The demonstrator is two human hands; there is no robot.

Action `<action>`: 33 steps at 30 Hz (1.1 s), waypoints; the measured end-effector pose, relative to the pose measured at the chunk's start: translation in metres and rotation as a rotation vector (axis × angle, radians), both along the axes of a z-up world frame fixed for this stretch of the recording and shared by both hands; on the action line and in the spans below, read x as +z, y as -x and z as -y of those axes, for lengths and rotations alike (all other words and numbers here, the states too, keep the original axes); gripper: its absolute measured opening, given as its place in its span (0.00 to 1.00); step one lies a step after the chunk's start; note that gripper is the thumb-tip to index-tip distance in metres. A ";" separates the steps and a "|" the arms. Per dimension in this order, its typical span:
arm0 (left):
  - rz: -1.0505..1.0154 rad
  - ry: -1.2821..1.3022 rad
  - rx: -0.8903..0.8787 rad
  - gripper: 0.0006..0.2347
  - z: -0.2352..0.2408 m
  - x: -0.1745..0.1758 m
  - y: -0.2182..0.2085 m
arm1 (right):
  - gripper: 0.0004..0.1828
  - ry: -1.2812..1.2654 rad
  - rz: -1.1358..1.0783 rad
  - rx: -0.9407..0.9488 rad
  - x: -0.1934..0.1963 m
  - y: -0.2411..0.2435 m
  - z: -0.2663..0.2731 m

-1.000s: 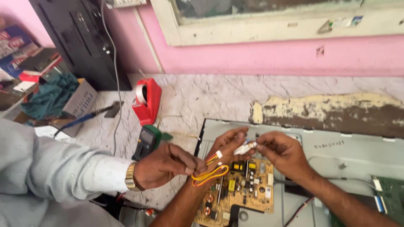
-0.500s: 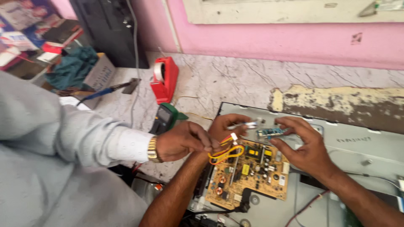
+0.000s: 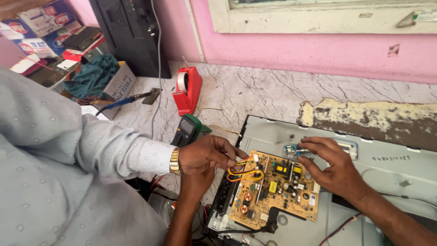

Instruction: The person works on the internal components of a disassembled television, handling a small blue circuit board and connecting wires to it. They also use a multimeter to test connections on the mainboard.

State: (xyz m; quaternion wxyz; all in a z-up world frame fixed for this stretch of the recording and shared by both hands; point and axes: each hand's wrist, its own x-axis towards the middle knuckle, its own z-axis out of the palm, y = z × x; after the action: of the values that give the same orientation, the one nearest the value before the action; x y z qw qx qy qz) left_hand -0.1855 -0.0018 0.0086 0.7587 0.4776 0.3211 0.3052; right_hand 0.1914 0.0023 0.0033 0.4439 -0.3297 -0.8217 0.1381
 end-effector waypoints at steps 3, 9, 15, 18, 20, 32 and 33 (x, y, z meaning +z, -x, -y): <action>-0.077 -0.007 -0.069 0.03 0.000 0.035 -0.005 | 0.18 -0.040 0.001 -0.005 -0.002 -0.001 -0.001; 0.139 -0.031 0.412 0.14 0.113 0.073 -0.075 | 0.19 0.156 -0.011 0.071 -0.010 0.000 0.001; 0.690 0.242 0.773 0.24 0.116 -0.012 -0.120 | 0.20 0.014 0.005 0.059 -0.006 0.001 0.004; 0.753 0.171 0.843 0.20 0.094 -0.033 -0.124 | 0.19 0.041 0.018 0.040 -0.006 0.000 0.004; 0.743 0.156 0.872 0.16 0.089 -0.030 -0.130 | 0.19 0.061 0.007 0.044 -0.004 0.000 0.005; 0.243 0.077 0.700 0.09 0.058 -0.010 -0.165 | 0.14 0.539 -0.386 0.233 -0.030 -0.015 -0.014; 0.174 0.054 0.637 0.08 0.051 -0.007 -0.168 | 0.14 0.605 -0.429 0.252 -0.032 -0.019 -0.017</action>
State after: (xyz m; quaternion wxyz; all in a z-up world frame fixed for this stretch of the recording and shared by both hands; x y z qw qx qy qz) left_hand -0.0171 -0.0533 0.0014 0.6620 0.3050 0.3962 0.5584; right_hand 0.2103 0.0190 -0.0287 0.4680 -0.3059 -0.6666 0.4930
